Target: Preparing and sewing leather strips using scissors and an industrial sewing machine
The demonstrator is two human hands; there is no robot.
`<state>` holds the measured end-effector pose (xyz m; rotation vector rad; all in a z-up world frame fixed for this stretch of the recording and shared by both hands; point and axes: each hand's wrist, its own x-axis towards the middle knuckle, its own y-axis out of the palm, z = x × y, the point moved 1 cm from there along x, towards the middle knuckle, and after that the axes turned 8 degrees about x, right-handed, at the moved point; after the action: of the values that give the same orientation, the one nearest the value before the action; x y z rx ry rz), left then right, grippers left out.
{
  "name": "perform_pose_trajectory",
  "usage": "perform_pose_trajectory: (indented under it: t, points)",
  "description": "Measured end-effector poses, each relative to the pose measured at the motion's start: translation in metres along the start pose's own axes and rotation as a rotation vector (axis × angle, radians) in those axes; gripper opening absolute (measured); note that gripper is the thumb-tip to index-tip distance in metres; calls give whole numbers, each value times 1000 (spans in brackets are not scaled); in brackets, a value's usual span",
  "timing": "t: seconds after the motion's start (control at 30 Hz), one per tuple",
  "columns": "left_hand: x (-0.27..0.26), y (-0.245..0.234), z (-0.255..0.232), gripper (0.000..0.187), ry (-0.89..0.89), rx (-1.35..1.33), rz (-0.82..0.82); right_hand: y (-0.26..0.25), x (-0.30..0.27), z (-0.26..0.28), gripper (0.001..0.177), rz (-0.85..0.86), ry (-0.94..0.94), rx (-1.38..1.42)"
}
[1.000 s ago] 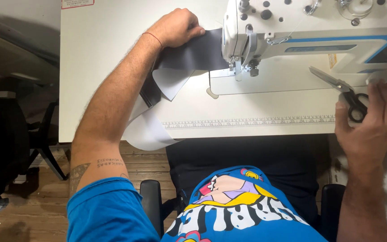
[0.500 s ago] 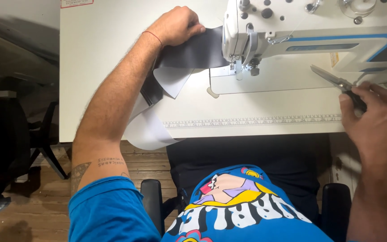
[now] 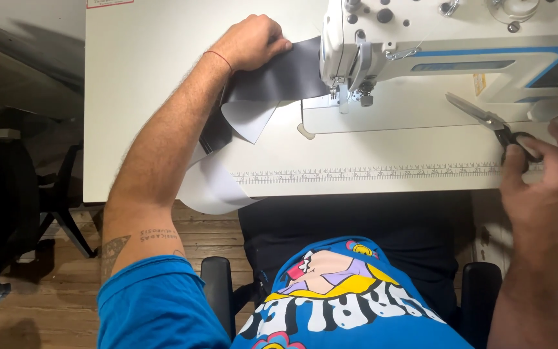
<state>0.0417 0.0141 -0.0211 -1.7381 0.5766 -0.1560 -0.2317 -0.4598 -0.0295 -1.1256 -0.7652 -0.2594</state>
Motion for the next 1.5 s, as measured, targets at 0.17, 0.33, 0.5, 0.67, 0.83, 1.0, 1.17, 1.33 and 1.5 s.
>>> perform_pose_trajectory:
  t: [0.17,0.33,0.5,0.67,0.83,1.0,1.17,1.33,1.5]
  points:
    - [1,6,6,37,-33,24,-23,4,-22,-28,18,136,125,-72]
    - [-5,8,8,36,-85,41,-55,7,-29,-34,31,211,200,-115]
    - [-17,12,7,35,-142,23,-84,4,-22,-39,36,243,154,-29]
    - [-31,16,8,35,-222,-9,-128,4,-27,-42,33,317,223,-82]
    - [-45,23,10,34,-260,-27,-184,7,-19,-35,34,399,304,-219]
    - [-65,24,4,33,-306,-34,-222,16,-7,-11,33,494,608,110]
    - [-85,34,-10,38,-365,-64,-274,26,9,64,24,660,1151,597]
    - [-110,46,-29,37,-563,-199,-400,48,22,120,52,1003,860,1535]
    - [-140,43,-56,38,-610,-231,-439,112,18,130,60,823,1181,1816]
